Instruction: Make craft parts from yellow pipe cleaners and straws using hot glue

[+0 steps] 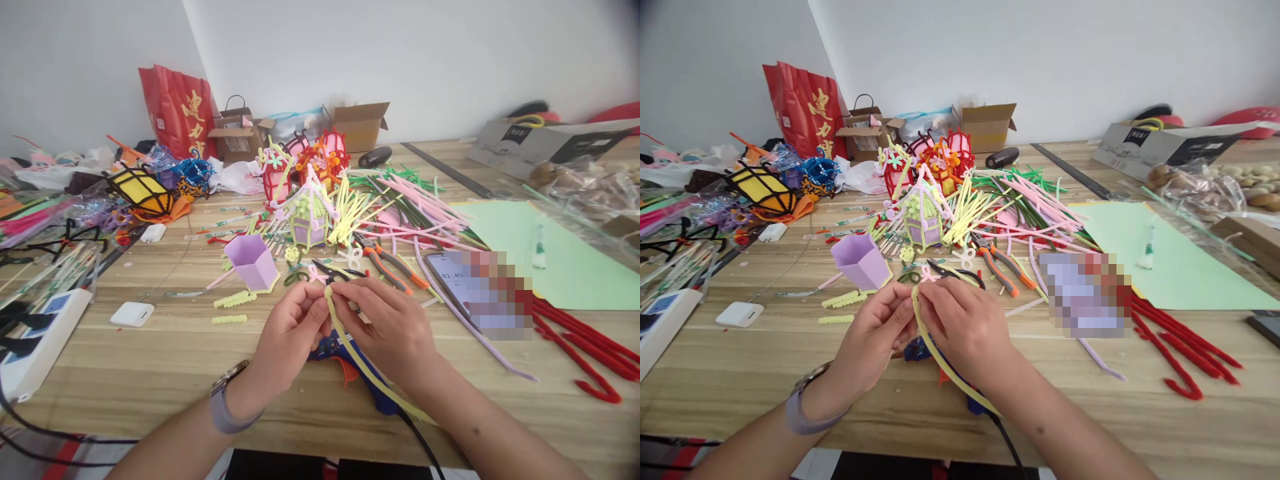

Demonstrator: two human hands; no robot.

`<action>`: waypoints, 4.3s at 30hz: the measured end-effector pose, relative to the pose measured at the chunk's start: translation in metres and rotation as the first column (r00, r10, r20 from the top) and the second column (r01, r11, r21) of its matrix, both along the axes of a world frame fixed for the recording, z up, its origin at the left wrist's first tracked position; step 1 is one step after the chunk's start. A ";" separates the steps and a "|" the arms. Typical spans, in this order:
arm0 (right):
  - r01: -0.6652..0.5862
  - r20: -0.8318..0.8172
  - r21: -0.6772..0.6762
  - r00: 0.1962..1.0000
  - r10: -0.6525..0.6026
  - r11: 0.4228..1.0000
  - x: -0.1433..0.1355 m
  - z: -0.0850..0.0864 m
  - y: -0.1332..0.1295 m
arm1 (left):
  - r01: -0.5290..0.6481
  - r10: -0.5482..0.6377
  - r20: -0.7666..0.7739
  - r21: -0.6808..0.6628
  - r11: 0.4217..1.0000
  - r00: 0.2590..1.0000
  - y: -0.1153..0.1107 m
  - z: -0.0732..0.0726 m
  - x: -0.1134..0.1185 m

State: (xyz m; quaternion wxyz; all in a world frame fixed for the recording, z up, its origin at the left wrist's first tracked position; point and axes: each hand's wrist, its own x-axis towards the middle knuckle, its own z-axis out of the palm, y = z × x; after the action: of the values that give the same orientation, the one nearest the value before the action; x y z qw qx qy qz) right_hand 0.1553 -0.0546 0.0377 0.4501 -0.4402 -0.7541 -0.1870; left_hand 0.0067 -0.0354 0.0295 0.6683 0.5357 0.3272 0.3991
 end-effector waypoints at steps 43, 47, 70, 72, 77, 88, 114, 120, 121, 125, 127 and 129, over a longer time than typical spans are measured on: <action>-0.023 0.014 -0.044 1.000 0.023 0.999 0.001 -0.001 0.002 | -0.042 0.043 0.047 -0.018 0.999 0.998 -0.001 -0.001 -0.002; -0.125 -0.176 -0.191 0.980 0.092 0.974 0.005 0.004 0.000 | -0.076 0.077 0.051 -0.015 0.997 0.996 0.001 0.000 -0.003; -0.495 -0.609 -0.596 0.792 0.046 0.632 0.000 0.009 0.000 | 0.048 -0.005 0.156 -0.272 0.961 0.988 0.008 0.008 -0.001; -0.572 -0.678 -0.571 0.733 0.055 0.589 -0.001 0.009 0.002 | 0.075 -0.020 0.185 -0.295 0.952 0.982 0.008 0.007 -0.001; -0.716 -0.801 -0.535 0.599 0.000 0.449 -0.001 0.009 0.007 | 0.135 -0.056 0.241 -0.329 0.935 0.969 0.007 0.006 -0.003; -0.878 -0.913 -0.397 0.348 -0.214 0.268 -0.005 -0.001 0.007 | 0.051 0.009 0.293 -0.199 0.979 0.956 0.004 0.003 0.006; 0.009 0.455 0.068 0.889 -0.039 0.998 0.005 0.024 -0.019 | 0.169 0.260 -0.486 0.675 0.718 0.835 0.001 0.015 -0.018; 0.102 0.398 0.081 0.908 -0.126 0.992 0.014 0.010 -0.008 | 0.136 0.259 -0.493 0.630 0.764 0.831 0.006 0.016 -0.016; 0.103 0.373 0.086 0.919 -0.128 0.991 0.014 0.008 -0.008 | 0.129 0.249 -0.490 0.615 0.778 0.836 0.006 0.016 -0.016; 0.118 0.311 0.093 0.940 -0.142 0.989 0.013 0.007 -0.009 | 0.149 0.168 -0.509 0.523 0.840 0.844 0.007 0.017 -0.014; 0.115 0.325 0.089 0.936 -0.138 0.989 0.013 0.007 -0.010 | 0.175 0.118 -0.518 0.481 0.859 0.847 0.008 0.018 -0.014; 0.084 0.354 0.076 0.929 -0.106 0.994 0.014 0.007 -0.010 | 0.199 0.095 -0.532 0.467 0.862 0.841 0.009 0.019 -0.014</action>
State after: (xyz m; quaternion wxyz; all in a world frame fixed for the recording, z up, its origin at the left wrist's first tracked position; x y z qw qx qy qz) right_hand 0.1691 -0.0649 0.0451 0.3087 -0.4212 -0.7954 -0.3076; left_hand -0.0069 -0.0265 0.0481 0.3964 0.7905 0.3699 0.2849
